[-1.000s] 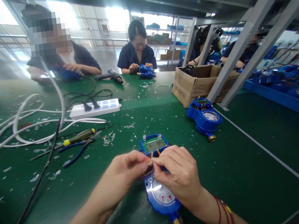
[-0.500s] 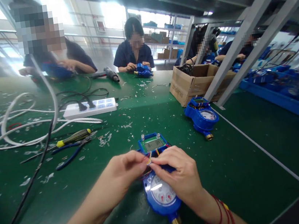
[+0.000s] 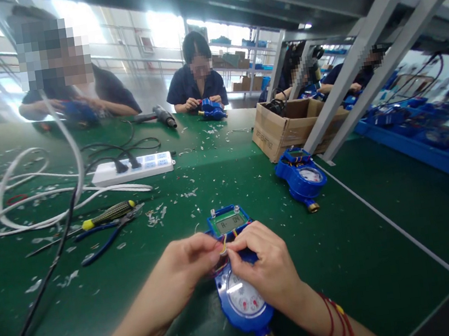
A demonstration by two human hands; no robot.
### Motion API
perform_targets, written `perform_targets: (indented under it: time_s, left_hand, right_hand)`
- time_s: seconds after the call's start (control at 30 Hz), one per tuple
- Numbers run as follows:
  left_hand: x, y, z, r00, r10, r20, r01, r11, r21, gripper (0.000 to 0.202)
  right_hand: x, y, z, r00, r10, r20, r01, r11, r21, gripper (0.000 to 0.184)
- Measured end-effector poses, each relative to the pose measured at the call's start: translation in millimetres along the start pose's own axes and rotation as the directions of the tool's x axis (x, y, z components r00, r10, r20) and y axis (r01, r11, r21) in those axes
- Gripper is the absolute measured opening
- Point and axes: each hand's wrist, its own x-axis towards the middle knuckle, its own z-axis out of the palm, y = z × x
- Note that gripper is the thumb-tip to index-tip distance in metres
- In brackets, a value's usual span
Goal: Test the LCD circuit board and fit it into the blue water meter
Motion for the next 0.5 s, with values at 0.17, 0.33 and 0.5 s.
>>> perform_targets:
  time_s: [0.17,0.33,0.5]
  left_hand:
    - [0.4,-1.7,0.4,0.999,0.027,0.019,-0.027,0.999,-0.034,0.024]
    - [0.2,-1.0,0.2,1.0,0.009,0.011,-0.009,0.998,-0.054,0.024]
    - [0.7,-0.1,0.6,1.0,0.008,0.003,-0.008,1.0,-0.026,0.025]
  right_hand:
    - [-1.3,2.5,-1.9,1.0,0.029,-0.011,-0.028,0.997,0.076,0.008]
    - [-4.0,4.2,-3.6,1.0,0.015,0.001,-0.015,0.986,0.166,0.006]
    - [-3.9,3.9,-3.6,0.998,0.065,-0.006,-0.063,0.982,0.18,0.007]
